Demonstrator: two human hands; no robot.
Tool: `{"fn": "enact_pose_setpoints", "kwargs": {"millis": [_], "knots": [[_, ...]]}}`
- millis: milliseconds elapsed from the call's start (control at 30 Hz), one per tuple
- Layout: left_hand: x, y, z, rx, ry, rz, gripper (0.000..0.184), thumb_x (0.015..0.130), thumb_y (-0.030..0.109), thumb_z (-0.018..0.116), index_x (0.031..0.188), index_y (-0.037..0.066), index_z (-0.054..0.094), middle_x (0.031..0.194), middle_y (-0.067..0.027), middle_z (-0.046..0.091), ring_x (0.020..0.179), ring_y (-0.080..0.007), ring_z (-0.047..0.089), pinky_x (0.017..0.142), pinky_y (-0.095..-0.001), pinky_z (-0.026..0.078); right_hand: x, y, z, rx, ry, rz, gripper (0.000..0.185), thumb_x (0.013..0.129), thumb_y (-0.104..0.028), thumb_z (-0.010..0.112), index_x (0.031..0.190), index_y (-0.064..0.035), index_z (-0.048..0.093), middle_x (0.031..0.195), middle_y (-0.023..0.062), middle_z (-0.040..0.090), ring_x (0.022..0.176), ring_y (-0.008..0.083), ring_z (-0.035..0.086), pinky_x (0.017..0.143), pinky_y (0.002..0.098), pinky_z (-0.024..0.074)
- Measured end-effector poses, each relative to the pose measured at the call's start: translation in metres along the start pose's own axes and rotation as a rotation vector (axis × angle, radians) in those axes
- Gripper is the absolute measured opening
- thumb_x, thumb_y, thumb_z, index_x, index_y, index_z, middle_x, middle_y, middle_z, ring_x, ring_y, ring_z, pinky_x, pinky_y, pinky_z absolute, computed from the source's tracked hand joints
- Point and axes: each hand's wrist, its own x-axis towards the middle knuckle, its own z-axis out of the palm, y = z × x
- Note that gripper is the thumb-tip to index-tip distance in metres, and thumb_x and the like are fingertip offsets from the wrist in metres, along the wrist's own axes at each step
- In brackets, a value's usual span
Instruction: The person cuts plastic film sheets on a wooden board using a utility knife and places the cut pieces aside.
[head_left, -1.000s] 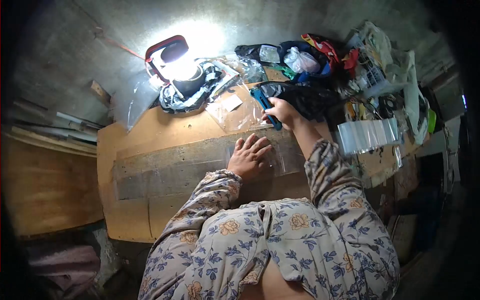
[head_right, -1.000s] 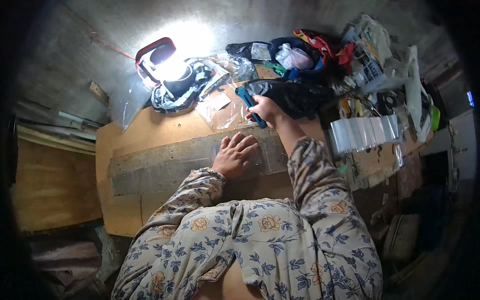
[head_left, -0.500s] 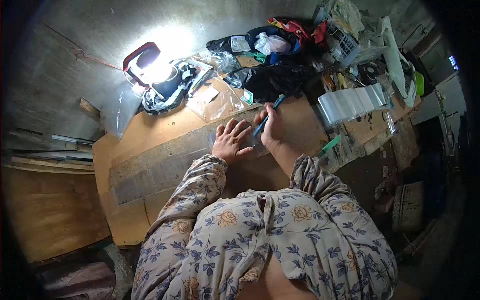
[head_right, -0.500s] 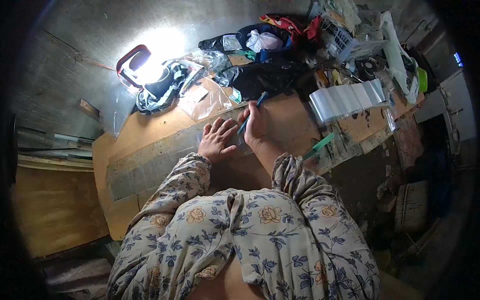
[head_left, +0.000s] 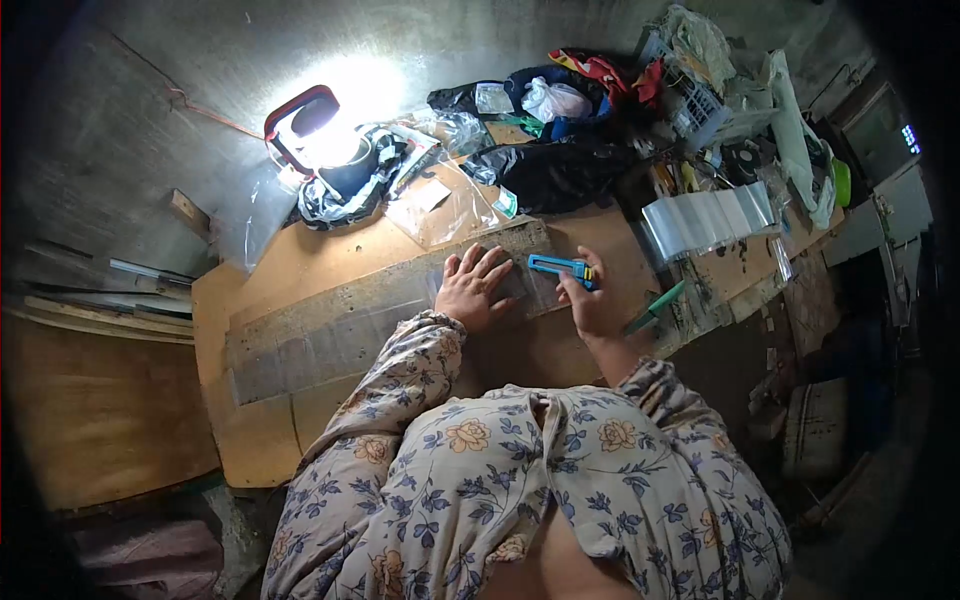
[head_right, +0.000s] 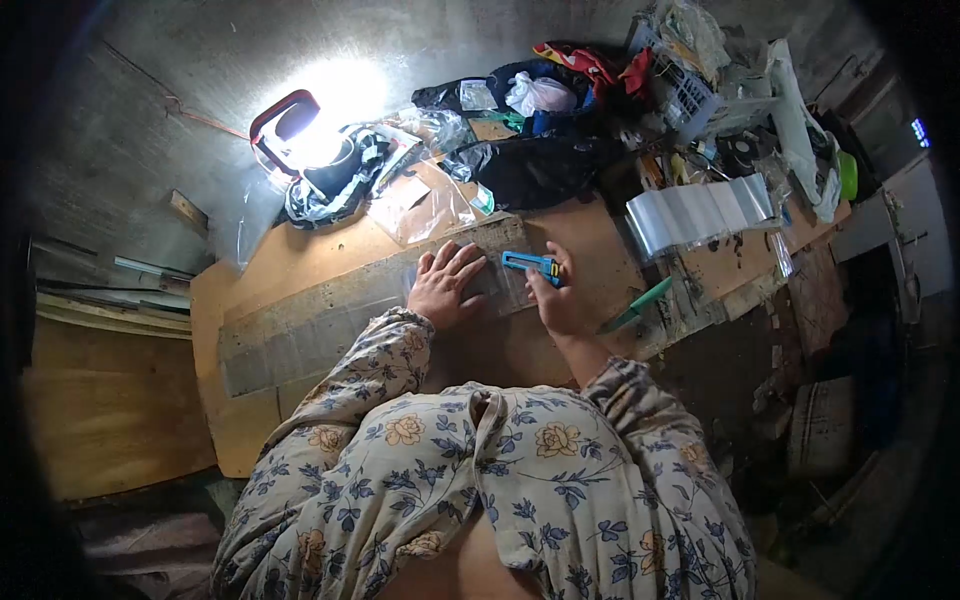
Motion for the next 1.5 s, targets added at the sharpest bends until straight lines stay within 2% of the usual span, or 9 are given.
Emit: {"fn": "enact_pose_setpoints", "kwargs": {"millis": [67, 267, 433, 700, 933, 1100, 1233, 1367, 1500], "knots": [[0.0, 0.0, 0.002, -0.007, 0.006, 0.002, 0.061, 0.074, 0.041, 0.057, 0.128, 0.018, 0.041, 0.138, -0.0042, 0.031, 0.129, -0.0281, 0.021, 0.101, -0.0496, 0.017, 0.001, -0.001, -0.012, -0.026, -0.004, -0.07, 0.027, 0.084, -0.007, 0.05, 0.11, 0.0003, 0.049, 0.088, 0.0077, 0.055, 0.071, 0.0128, 0.059, 0.058, 0.0224, 0.0497], [-0.001, 0.004, -0.003, -0.024, -0.004, -0.013, 0.061, 0.074, 0.039, 0.057, 0.128, 0.018, 0.04, 0.138, -0.0043, 0.03, 0.13, -0.0291, 0.02, 0.102, -0.05, 0.015, 0.009, 0.003, -0.037, -0.389, -0.298, 0.173, 0.026, 0.082, 0.001, 0.046, 0.108, 0.001, 0.049, 0.093, 0.0094, 0.056, 0.081, 0.0156, 0.06, 0.063, 0.0248, 0.0508], [0.001, 0.002, 0.0, -0.022, -0.008, -0.016, 0.059, 0.075, 0.04, 0.055, 0.128, 0.018, 0.04, 0.138, -0.0049, 0.03, 0.129, -0.0299, 0.021, 0.102, -0.0508, 0.015, 0.009, 0.005, -0.034, -0.306, -0.326, 0.361, 0.038, 0.082, 0.005, 0.045, 0.12, 0.0048, 0.04, 0.105, 0.0136, 0.054, 0.088, 0.0175, 0.06, 0.071, 0.0248, 0.0505], [0.0, 0.004, -0.003, 0.012, -0.026, -0.014, 0.058, 0.078, 0.042, 0.053, 0.129, 0.017, 0.04, 0.138, -0.0039, 0.03, 0.129, -0.0285, 0.021, 0.102, -0.05, 0.016, 0.0, -0.002, -0.039, 0.375, -0.576, 0.546, 0.05, 0.08, 0.006, 0.044, 0.128, 0.0089, 0.029, 0.106, 0.0168, 0.055, 0.091, 0.0154, 0.058, 0.074, 0.0212, 0.0476], [0.0, -0.001, 0.005, -0.047, 0.04, -0.028, 0.067, 0.076, 0.043, 0.055, 0.131, 0.01, 0.035, 0.139, -0.0039, 0.029, 0.129, -0.0281, 0.022, 0.102, -0.0497, 0.015, -0.004, 0.033, -0.03, 0.053, -0.508, 0.469, 0.04, 0.081, 0.002, 0.052, 0.12, 0.0052, 0.044, 0.1, 0.0118, 0.059, 0.085, 0.0144, 0.059, 0.073, 0.0216, 0.0465], [0.0, 0.0, 0.002, 0.037, -0.036, -0.026, 0.068, 0.076, 0.043, 0.054, 0.131, 0.008, 0.034, 0.139, -0.0051, 0.028, 0.13, -0.028, 0.02, 0.103, -0.0493, 0.014, 0.0, 0.032, -0.019, -0.087, -0.137, 0.433, 0.02, 0.083, -0.013, 0.059, 0.094, 0.0017, 0.055, 0.076, 0.0071, 0.06, 0.053, 0.0094, 0.055, 0.049, 0.0217, 0.0451], [-0.001, 0.003, 0.0, 0.008, -0.014, -0.033, 0.069, 0.076, 0.042, 0.055, 0.132, 0.008, 0.033, 0.14, -0.0059, 0.028, 0.13, -0.0283, 0.019, 0.104, -0.0487, 0.014, 0.004, 0.034, -0.003, -0.186, 0.022, 0.271, 0.025, 0.079, -0.023, 0.065, 0.076, -0.0042, 0.049, 0.064, 0.0048, 0.056, 0.044, 0.0095, 0.051, 0.042, 0.0255, 0.0416], [-0.001, 0.0, 0.005, 0.023, 0.004, -0.039, 0.068, 0.075, 0.043, 0.056, 0.131, 0.01, 0.034, 0.139, -0.0041, 0.028, 0.13, -0.0269, 0.021, 0.103, -0.0487, 0.016, 0.019, 0.06, -0.007, -0.62, -0.115, -0.002, 0.02, 0.076, -0.016, 0.062, 0.081, -0.0009, 0.05, 0.068, 0.0097, 0.059, 0.053, 0.0189, 0.059, 0.052, 0.0317, 0.0463], [0.0, -0.002, 0.003, -0.009, 0.027, -0.018, 0.067, 0.076, 0.042, 0.056, 0.131, 0.01, 0.034, 0.139, -0.0057, 0.029, 0.13, -0.0268, 0.021, 0.103, -0.0489, 0.016, 0.023, 0.046, -0.005, -0.575, -0.236, 0.121, 0.023, 0.075, -0.013, 0.062, 0.091, 0.0002, 0.053, 0.07, 0.0119, 0.06, 0.053, 0.0209, 0.059, 0.053, 0.0316, 0.0463]]}}
